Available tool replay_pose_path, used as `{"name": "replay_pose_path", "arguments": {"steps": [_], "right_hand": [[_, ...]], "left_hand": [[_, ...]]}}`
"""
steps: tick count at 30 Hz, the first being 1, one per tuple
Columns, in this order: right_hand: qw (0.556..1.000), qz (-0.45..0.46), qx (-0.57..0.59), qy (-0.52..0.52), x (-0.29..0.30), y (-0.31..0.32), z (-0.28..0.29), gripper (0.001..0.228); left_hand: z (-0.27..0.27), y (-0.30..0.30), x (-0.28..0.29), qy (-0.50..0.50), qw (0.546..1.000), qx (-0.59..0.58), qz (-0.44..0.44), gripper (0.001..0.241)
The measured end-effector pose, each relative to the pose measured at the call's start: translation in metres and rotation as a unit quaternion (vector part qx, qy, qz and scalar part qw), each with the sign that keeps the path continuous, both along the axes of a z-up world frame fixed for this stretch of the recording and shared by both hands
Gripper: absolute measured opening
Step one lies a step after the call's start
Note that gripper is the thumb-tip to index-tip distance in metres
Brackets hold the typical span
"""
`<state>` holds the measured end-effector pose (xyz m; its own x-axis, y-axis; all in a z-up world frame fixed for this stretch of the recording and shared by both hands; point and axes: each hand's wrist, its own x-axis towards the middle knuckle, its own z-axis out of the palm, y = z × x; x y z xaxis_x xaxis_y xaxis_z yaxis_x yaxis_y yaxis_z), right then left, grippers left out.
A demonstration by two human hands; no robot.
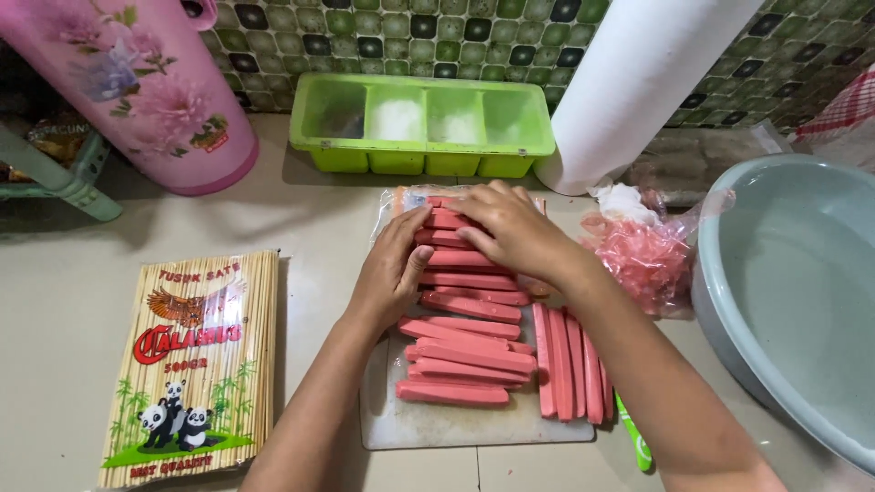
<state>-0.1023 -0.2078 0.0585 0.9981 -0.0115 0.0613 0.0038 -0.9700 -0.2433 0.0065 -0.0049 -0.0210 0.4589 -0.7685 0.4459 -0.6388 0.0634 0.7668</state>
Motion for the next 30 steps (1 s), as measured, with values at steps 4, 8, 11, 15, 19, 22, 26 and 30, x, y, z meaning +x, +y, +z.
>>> {"name": "replay_pose_path", "arguments": {"steps": [4,8,11,15,19,22,26,30], "right_hand": [[0.999,-0.022,-0.039,-0.011,-0.017,-0.018,-0.006,0.036],[0.998,-0.030,-0.035,-0.050,-0.027,-0.025,-0.019,0.024],[0.995,-0.038,-0.058,-0.075,-0.038,-0.021,-0.014,0.028],[0.998,0.001,-0.020,-0.053,-0.070,-0.008,-0.001,0.025],[0.994,0.056,0.089,0.029,-0.103,0.028,0.007,0.021],[0.989,0.088,0.082,0.082,-0.117,0.042,0.008,0.027],[0.989,0.071,0.076,0.101,-0.121,0.050,0.019,0.033],[0.983,0.052,0.060,0.165,-0.122,0.058,0.032,0.042]], "left_hand": [[0.003,0.000,-0.001,0.004,1.000,0.012,0.008,0.058],[0.004,0.000,-0.002,-0.006,1.000,0.023,0.012,0.060],[0.003,-0.001,-0.002,-0.005,1.000,0.029,0.010,0.061],[0.002,-0.001,-0.002,0.006,1.000,0.023,0.008,0.060],[0.008,0.000,-0.004,0.020,0.999,0.024,0.012,0.060],[0.018,0.001,-0.010,0.016,0.999,0.023,0.029,0.063],[0.044,0.006,-0.017,-0.022,0.996,0.030,0.082,0.060],[0.050,0.011,-0.012,-0.011,0.984,0.162,0.069,0.043]]}}
